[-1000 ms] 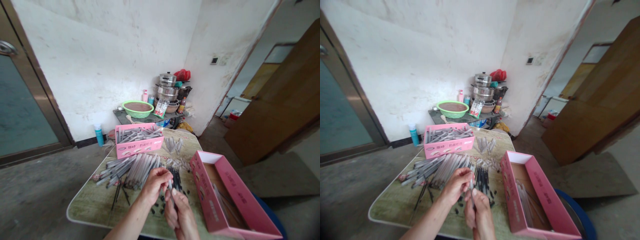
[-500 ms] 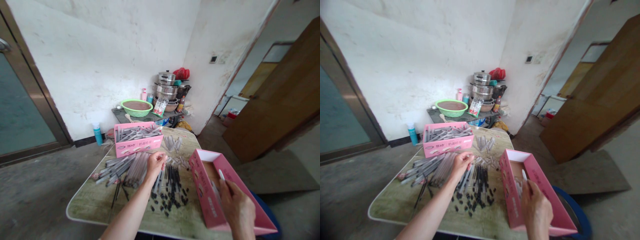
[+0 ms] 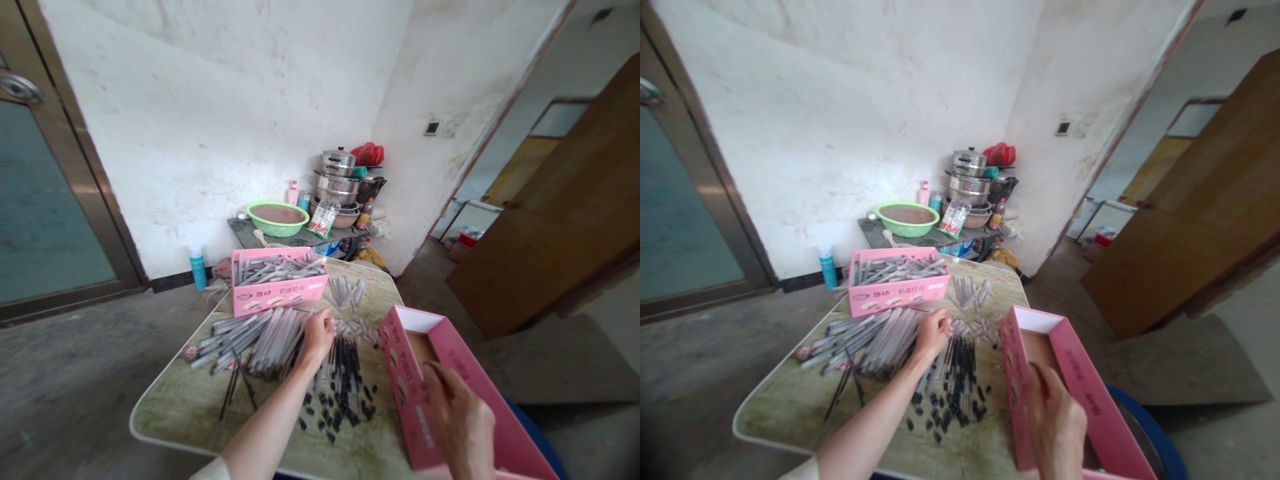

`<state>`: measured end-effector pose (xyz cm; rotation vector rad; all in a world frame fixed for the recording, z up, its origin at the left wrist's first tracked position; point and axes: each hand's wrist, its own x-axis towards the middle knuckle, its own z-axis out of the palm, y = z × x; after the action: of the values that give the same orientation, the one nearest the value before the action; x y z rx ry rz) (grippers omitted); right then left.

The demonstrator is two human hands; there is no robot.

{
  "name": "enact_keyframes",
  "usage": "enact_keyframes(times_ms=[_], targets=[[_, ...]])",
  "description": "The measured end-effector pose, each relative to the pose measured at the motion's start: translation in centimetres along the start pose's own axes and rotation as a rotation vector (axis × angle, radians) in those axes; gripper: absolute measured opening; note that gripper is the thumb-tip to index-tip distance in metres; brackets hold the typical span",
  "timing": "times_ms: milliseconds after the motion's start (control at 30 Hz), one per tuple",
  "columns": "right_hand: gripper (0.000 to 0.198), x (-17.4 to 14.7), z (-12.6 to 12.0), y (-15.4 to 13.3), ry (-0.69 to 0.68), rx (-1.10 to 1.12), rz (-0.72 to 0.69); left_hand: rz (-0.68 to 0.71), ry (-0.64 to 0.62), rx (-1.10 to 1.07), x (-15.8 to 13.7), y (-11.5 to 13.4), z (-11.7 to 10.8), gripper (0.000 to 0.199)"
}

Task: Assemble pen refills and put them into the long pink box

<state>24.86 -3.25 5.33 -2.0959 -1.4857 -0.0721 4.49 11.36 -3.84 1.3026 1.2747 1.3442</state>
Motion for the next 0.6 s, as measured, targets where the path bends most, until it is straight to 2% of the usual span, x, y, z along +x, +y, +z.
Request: enact_keyframes(times_ms=[67, 133, 233, 333, 433, 600], targets=[[0.038, -1.4, 1.6, -2.3, -0.039, 0.215, -0.131, 0.035, 0.042, -0.006, -1.6, 0.1, -1.6, 0.029], [0.034, -2.7, 4.1, -4.5, -0.151, 0.278, -0.217, 0.085, 0.081, -0.033, -3.4, 0.1, -3.1, 0.034], [0.024, -4.2, 8.4, -7.1, -0.321, 0.118, -0.222, 0.149, 0.124, -0.114, -5.3, 0.2, -4.4, 0.036], [0.016, -5.1, 11.4, -8.8, -0.404, -0.064, -0.192, 0.154, 0.136, -0.16, -6.1, 0.2, -4.8, 0.038], [0.013, -5.4, 12.7, -9.7, -0.418, -0.132, -0.176, 0.163, 0.136, -0.157, -6.3, 0.2, -4.7, 0.039], [0.017, -4.9, 13.4, -10.6, -0.408, -0.178, -0.139, 0.163, 0.146, -0.174, -6.5, 0.3, -4.6, 0.038]])
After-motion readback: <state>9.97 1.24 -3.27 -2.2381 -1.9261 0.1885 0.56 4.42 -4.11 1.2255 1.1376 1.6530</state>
